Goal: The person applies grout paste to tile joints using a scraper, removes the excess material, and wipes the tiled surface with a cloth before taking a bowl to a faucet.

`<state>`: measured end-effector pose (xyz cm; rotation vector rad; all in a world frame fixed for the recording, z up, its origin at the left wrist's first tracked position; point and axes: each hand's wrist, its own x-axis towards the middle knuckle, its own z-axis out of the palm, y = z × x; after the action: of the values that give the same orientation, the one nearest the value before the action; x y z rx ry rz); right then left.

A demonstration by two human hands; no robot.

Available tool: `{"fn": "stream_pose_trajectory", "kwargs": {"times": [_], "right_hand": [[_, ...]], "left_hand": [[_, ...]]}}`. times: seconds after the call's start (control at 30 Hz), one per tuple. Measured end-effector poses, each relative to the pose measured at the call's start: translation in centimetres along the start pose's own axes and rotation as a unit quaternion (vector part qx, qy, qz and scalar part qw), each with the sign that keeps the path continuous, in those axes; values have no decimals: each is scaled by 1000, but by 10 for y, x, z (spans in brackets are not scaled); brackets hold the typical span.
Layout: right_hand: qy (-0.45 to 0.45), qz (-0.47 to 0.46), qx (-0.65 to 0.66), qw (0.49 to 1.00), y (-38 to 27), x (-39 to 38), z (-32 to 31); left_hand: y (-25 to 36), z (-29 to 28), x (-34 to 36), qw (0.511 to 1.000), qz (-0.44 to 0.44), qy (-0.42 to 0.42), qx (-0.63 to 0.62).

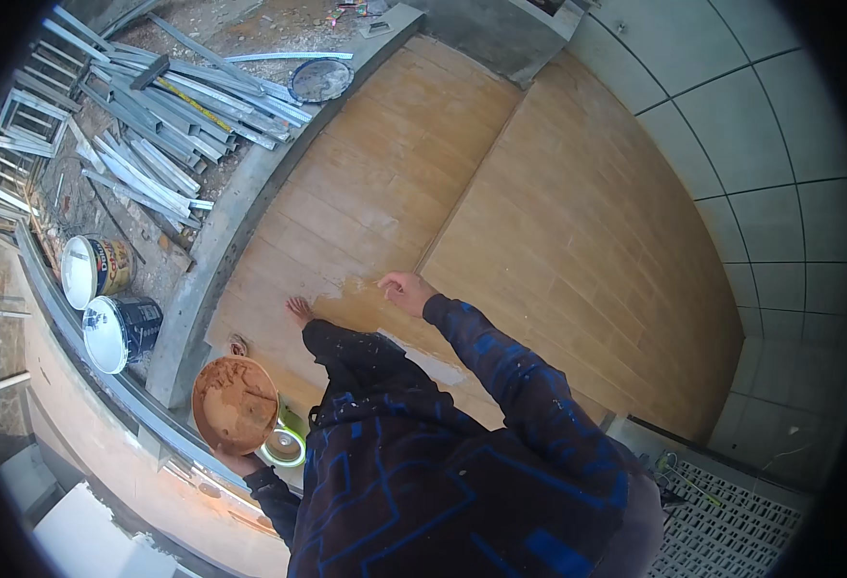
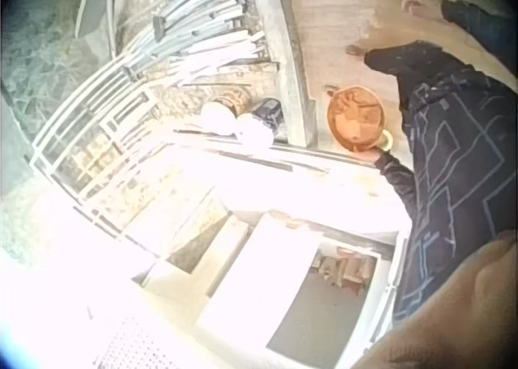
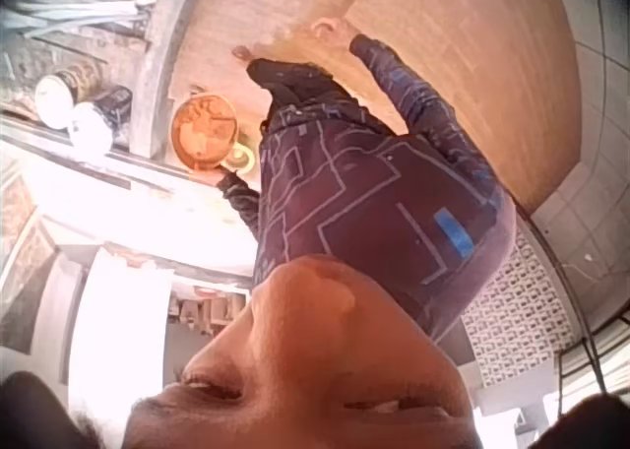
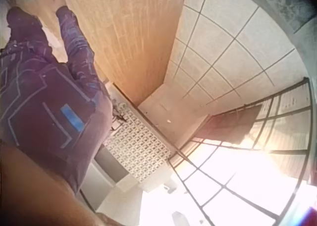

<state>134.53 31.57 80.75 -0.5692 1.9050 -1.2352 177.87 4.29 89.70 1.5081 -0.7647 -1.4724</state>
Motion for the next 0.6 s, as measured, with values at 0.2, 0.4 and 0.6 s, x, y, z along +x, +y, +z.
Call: {"fn": "stream_pose_trajectory", "kwargs": {"times": [0.2,0.4,0.6], "right_hand": [[72,22,71,995,-33,-16,11],[80,20,280,956,-142,60,-45],[120,-34,251,960,-166,132,-132]], "left_hand": [[19,171,33,967,98,-229,46],[10,323,28,929,38,-361,69],[2,516,7,873,-24,-472,117]]}}
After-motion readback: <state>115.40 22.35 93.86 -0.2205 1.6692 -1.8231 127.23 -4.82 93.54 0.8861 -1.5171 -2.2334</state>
